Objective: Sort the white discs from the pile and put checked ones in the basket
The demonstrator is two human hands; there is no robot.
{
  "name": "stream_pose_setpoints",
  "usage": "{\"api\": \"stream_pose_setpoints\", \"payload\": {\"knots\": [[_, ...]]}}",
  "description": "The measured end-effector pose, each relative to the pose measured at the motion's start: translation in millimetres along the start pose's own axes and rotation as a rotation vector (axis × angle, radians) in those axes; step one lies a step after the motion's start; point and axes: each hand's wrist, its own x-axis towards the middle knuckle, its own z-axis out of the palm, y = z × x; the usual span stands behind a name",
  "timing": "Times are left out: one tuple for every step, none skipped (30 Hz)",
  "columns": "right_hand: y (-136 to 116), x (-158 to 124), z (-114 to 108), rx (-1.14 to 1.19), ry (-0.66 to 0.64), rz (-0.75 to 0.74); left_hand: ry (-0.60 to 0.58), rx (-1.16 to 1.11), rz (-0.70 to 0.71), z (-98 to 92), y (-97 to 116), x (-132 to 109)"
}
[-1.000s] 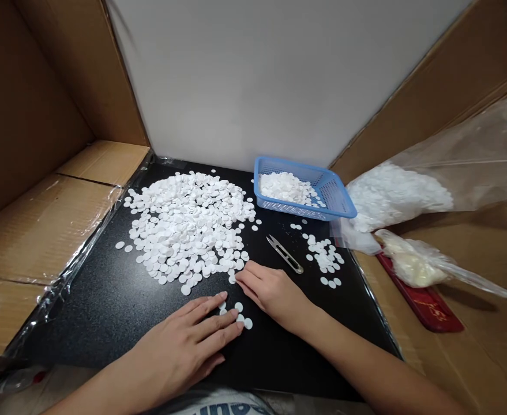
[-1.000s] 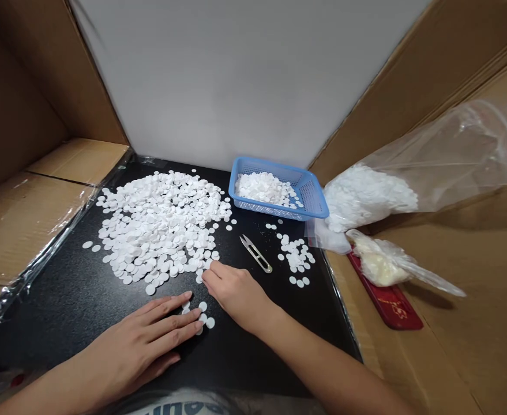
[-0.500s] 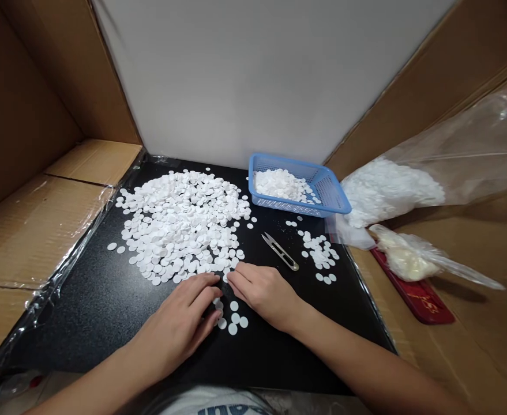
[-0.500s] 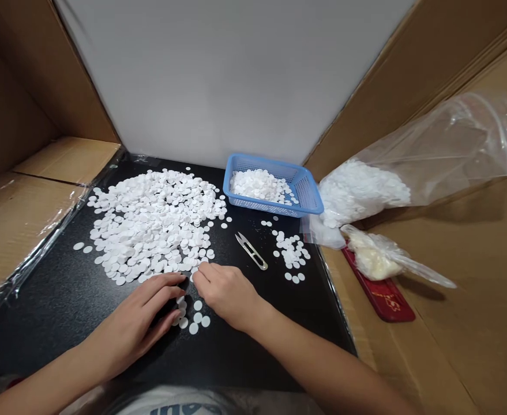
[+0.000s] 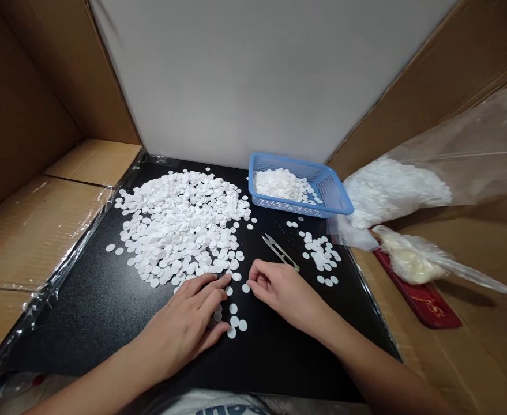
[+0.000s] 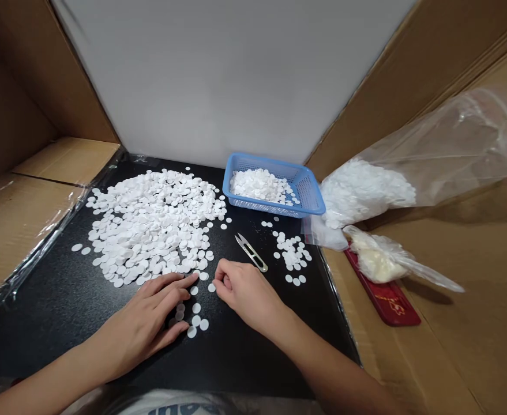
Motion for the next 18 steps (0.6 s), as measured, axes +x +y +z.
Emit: {"api": "stream_pose_setpoints", "payload": {"knots": [[2, 1, 2, -0.024, 0.031, -0.038, 0.004, -0.01, 0.004, 0.1, 0, 1], [3, 2, 4, -0.045, 0.057, -0.086, 0.01, -0.022, 0.012, 0.3, 0, 1], [4, 3, 8, -0.069, 0.077, -0.134, 0.017, -0.035, 0.02, 0.6, 0, 2], [4, 4, 11, -0.096, 0.095, -0.178, 0.024, -0.046, 0.029, 1.0, 0, 3], [4, 4, 15, -0.126, 0.109, -0.216, 0.029, -0.057, 0.039, 1.4, 0, 3], [3, 4, 19, -0.152, 0.125, -0.248, 0.033, -0.064, 0.05, 1.9, 0, 4], [3, 5, 22, -0.163, 0.139, -0.271, 0.035, -0.065, 0.06, 2.2, 0, 4], [1, 4, 24, -0.149, 0.15, -0.282, 0.036, -0.062, 0.073, 2.5, 0, 4], [0, 4, 25, -0.108, 0.154, -0.276, 0.038, -0.054, 0.084, 2.7, 1, 4], [-1, 4, 25, -0.045, 0.15, -0.256, 0.042, -0.044, 0.096, 2.9, 1, 3], [-2, 4, 24, 0.027, 0.14, -0.225, 0.045, -0.034, 0.106, 3.0, 1, 3], [-3, 3, 22, 0.098, 0.126, -0.187, 0.048, -0.025, 0.114, 3.2, 2, 2], [-3, 3, 20, 0.158, 0.117, -0.147, 0.048, -0.017, 0.123, 3.3, 2, 1], [-3, 4, 18, 0.199, 0.112, -0.111, 0.045, -0.011, 0.132, 3.6, 3, 1], [-1, 4, 16, 0.218, 0.111, -0.079, 0.037, -0.004, 0.139, 3.8, 3, 0], [0, 5, 13, 0.217, 0.114, -0.05, 0.025, 0.005, 0.144, 4.0, 3, 0], [2, 6, 11, 0.199, 0.121, -0.026, 0.013, 0.015, 0.147, 4.3, 3, 0], [4, 7, 10, 0.166, 0.132, -0.011, 0.003, 0.025, 0.148, 4.5, 3, 0]]}}
